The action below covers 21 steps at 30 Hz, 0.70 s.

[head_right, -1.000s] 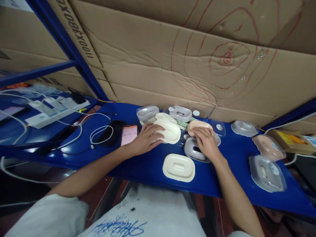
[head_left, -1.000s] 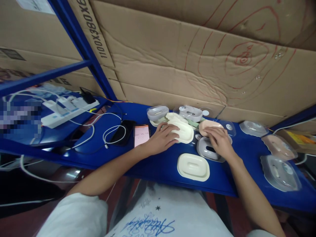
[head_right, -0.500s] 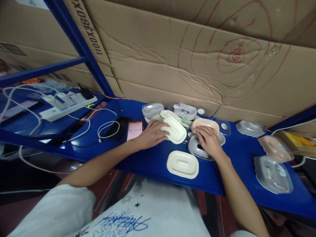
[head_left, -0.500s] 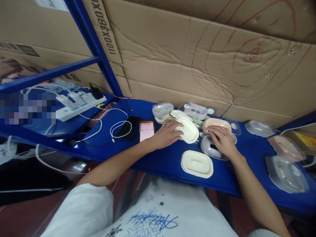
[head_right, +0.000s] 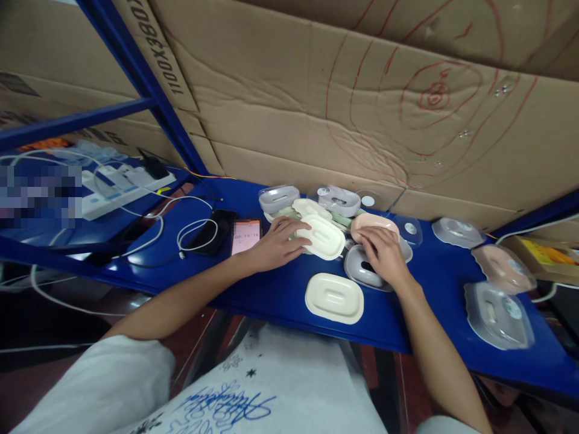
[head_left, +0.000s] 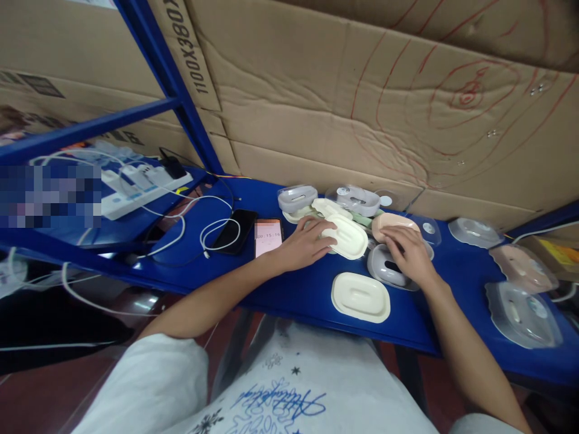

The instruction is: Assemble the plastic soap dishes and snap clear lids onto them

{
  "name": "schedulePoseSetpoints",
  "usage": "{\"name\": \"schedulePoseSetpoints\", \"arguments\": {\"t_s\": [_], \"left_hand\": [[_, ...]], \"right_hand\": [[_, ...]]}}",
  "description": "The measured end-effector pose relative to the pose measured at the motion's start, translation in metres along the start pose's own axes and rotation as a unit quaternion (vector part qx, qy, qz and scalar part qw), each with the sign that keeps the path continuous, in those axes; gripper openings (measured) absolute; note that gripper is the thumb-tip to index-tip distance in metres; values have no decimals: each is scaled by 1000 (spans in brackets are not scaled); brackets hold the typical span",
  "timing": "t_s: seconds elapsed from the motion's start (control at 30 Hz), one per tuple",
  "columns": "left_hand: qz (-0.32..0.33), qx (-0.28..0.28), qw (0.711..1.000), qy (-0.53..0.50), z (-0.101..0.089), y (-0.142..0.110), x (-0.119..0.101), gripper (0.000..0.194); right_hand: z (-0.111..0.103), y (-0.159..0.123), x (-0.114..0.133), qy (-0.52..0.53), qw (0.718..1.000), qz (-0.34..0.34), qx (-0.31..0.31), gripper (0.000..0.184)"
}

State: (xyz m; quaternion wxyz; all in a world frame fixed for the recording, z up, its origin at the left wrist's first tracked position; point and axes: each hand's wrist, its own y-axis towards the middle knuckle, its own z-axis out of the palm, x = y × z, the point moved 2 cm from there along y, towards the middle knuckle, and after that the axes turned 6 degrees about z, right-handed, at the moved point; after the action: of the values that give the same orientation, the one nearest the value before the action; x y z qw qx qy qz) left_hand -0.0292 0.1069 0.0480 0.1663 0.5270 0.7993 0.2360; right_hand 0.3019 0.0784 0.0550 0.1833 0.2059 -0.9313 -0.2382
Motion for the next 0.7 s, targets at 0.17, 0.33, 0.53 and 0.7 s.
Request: {"name": "schedulePoseSetpoints", "arguments": {"t_s": [0.17,0.33,0.53,0.7], "left_hand": [[-9,-49,999,-22,-3,4,-3,18],[-255,-246,913,-202,-40,-3,42,54],[-426,-354,666,-500,-76,-14,99,61],[-342,-240,824,-383,-64,2,57,37]], "right_hand": [[-3,1,2,-5,1000,7,-18,31],[-5,1,2,-12,999,32,-34,32],[-13,1,5,-21,998,51,-34,35],[-35,-1,7,-24,994,68,-84,35]]}}
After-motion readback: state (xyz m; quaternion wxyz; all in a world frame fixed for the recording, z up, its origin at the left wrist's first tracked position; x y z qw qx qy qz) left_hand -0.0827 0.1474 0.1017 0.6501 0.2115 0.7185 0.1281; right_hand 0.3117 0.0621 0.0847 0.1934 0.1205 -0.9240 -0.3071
